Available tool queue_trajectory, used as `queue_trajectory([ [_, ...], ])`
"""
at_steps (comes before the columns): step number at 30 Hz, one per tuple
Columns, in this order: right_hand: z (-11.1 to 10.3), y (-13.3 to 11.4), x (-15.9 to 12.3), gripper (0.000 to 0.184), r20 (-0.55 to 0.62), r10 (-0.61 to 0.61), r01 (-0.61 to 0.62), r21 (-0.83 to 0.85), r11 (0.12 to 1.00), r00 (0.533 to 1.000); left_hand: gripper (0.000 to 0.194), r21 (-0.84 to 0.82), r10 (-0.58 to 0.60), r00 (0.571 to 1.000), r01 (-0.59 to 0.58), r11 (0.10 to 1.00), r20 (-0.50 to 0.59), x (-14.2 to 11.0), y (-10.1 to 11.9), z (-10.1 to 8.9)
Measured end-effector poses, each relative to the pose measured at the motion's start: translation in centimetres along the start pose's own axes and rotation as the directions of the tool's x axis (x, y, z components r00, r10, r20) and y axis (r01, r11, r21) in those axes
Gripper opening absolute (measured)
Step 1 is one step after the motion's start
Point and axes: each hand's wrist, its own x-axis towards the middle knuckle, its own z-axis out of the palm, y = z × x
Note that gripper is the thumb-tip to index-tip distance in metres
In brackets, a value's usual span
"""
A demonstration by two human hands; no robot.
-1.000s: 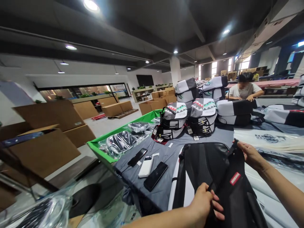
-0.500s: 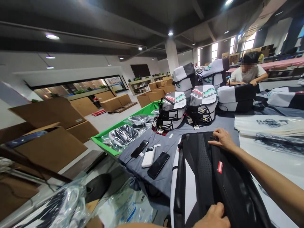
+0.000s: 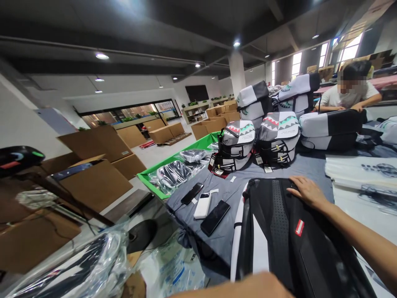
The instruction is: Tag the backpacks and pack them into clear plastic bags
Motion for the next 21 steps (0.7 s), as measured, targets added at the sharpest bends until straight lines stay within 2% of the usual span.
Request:
queue_trajectory([
  [2, 0.2, -0.1, -0.1, 0.064, -0.005, -0.028, 0.027, -0.024, 0.999, 1.000, 0.038, 0.026, -0.066, 0.984, 0.071, 0.997, -0.167, 2.3, -4.0, -3.1],
  [3, 0.3, -0.1, -0.1, 0.064, -0.010, -0.039, 0.038, -0.039, 0.998, 0.999, 0.041, 0.033, -0.113, 0.956, 0.127, 0.991, -0.270, 3.8, -6.1, -4.5],
  [4, 0.3, 0.0, -0.1, 0.063, -0.019, -0.047, 0.046, -0.056, 0.997, 0.999, 0.041, 0.019, -0.229, 0.860, 0.266, 0.964, -0.456, 5.5, -8.3, -5.6],
  [5, 0.3, 0.1, -0.1, 0.062, -0.028, -0.055, 0.053, -0.070, 0.996, 0.998, 0.046, -0.012, -0.325, 0.759, 0.386, 0.922, -0.564, 7.3, -10.2, -6.4],
  [6, 0.3, 0.3, -0.1, 0.060, -0.038, -0.064, 0.061, -0.079, 0.995, 0.997, 0.050, -0.025, -0.348, 0.736, 0.411, 0.911, -0.581, 9.2, -11.8, -6.9],
  [7, 0.2, 0.5, -0.1, 0.057, -0.050, -0.074, 0.070, -0.080, 0.994, 0.996, 0.052, -0.029, -0.347, 0.731, 0.409, 0.912, -0.587, 11.2, -13.0, -7.0],
  [8, 0.1, 0.8, -0.3, 0.054, -0.063, -0.085, 0.081, -0.074, 0.994, 0.994, 0.053, -0.021, -0.324, 0.750, 0.383, 0.924, -0.577, 13.0, -13.8, -6.8],
  [10, -0.2, 1.2, -0.9, 0.049, -0.102, -0.108, 0.104, -0.051, 0.993, 0.989, 0.051, 0.007, -0.243, 0.795, 0.297, 0.955, -0.556, 16.1, -14.3, -5.7],
  [13, -0.6, 1.2, -3.2, 0.046, -0.197, -0.111, 0.104, -0.048, 0.993, 0.974, 0.047, 0.042, -0.142, 0.806, 0.202, 0.979, -0.574, 18.1, -13.1, -3.1],
  [16, -0.9, 0.1, -5.9, 0.046, -0.275, -0.098, 0.068, -0.117, 0.991, 0.956, 0.045, 0.059, -0.094, 0.784, 0.164, 0.985, -0.613, 17.7, -11.6, -0.8],
  [18, -1.3, -0.8, -6.9, 0.047, -0.282, -0.082, 0.036, -0.167, 0.985, 0.956, 0.043, 0.063, -0.092, 0.764, 0.171, 0.983, -0.639, 17.0, -10.9, 0.2],
  [19, -1.7, -1.1, -6.9, 0.047, -0.264, -0.061, 0.014, -0.178, 0.984, 0.963, 0.042, 0.064, -0.095, 0.754, 0.179, 0.982, -0.650, 16.7, -10.7, 0.5],
  [21, -2.6, -1.4, -5.8, 0.046, -0.146, 0.006, -0.030, -0.168, 0.985, 0.989, 0.041, 0.069, -0.102, 0.735, 0.198, 0.978, -0.671, 16.3, -10.5, 0.9],
])
